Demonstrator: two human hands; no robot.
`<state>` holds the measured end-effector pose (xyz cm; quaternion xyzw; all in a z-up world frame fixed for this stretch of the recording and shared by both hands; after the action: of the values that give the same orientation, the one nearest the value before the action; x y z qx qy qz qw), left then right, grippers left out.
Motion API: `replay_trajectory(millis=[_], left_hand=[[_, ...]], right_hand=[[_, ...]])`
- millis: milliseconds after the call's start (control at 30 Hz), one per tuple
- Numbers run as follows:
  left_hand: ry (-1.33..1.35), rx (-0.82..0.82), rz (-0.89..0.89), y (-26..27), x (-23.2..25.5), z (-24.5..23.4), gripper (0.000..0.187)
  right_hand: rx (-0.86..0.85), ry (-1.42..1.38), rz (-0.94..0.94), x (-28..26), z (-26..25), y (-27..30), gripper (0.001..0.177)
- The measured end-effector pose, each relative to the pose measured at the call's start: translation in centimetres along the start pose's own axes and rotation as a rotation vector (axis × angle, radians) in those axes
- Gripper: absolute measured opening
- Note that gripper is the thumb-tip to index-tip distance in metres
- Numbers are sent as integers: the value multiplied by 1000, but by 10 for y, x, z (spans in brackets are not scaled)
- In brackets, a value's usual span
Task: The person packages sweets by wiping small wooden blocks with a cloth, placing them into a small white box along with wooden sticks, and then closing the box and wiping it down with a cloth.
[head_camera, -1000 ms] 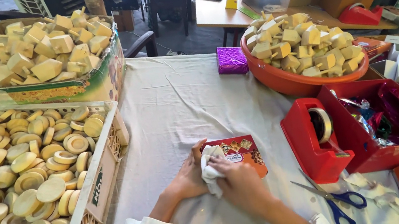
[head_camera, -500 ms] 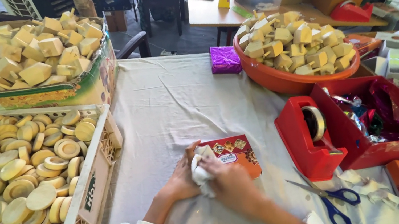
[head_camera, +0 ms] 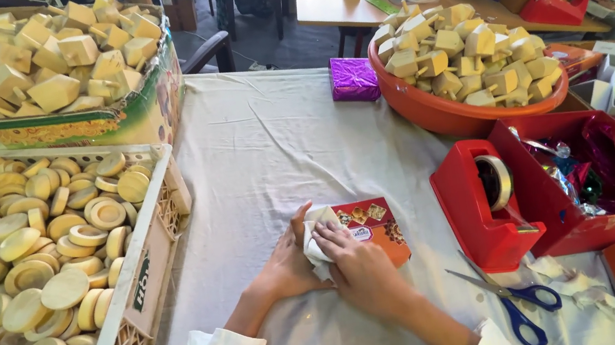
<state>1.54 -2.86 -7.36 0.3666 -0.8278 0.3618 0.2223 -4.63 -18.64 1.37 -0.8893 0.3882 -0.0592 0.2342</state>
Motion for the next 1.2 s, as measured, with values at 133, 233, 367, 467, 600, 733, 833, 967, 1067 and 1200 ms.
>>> replay_trajectory(millis=[133, 233, 367, 467, 600, 733, 833, 967, 1067, 1200], left_hand=[[19, 5, -12, 0, 21, -10, 148], [181, -5, -194, -5, 35, -17, 157], [201, -39, -251, -2, 34, -14, 155], [212, -34, -232, -2, 35, -18, 155], [203, -12, -186, -1, 31, -16, 155], [201, 1, -196, -2, 34, -18, 155], [228, -36, -288, -1, 39, -16, 157], [208, -14, -266, 0, 32, -12, 158], [199, 11, -214, -1, 29, -8, 158], [178, 13, -230, -1, 33, -11, 157]], right_hand=[[-165, -401, -164, 45, -27, -4, 53], [-316, -589, -193, 80, -26, -3, 49], [-384, -462, 41, 118, -25, 5, 39], [-252, -148, 285, 104, -35, -2, 39], [-115, -250, -28, 44, -23, -11, 56], [-158, -282, -69, 16, -25, -19, 53], [-170, -196, 17, 42, -10, -14, 46], [-183, 28, 207, 87, 3, -7, 47], [-159, 165, 255, 99, 21, 2, 46], [-83, 312, 123, 56, 24, 10, 51]])
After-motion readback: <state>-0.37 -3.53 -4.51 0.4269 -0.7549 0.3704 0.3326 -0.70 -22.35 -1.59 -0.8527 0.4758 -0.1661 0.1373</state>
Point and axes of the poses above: each hand's wrist, its own y-axis away from the middle knuckle, its own z-axis out of the palm, x = y × z, the point moved 3 cm from there along -y, towards the middle knuckle, and after that the axes turned 15 degrees about y, right-handed, at the moved point
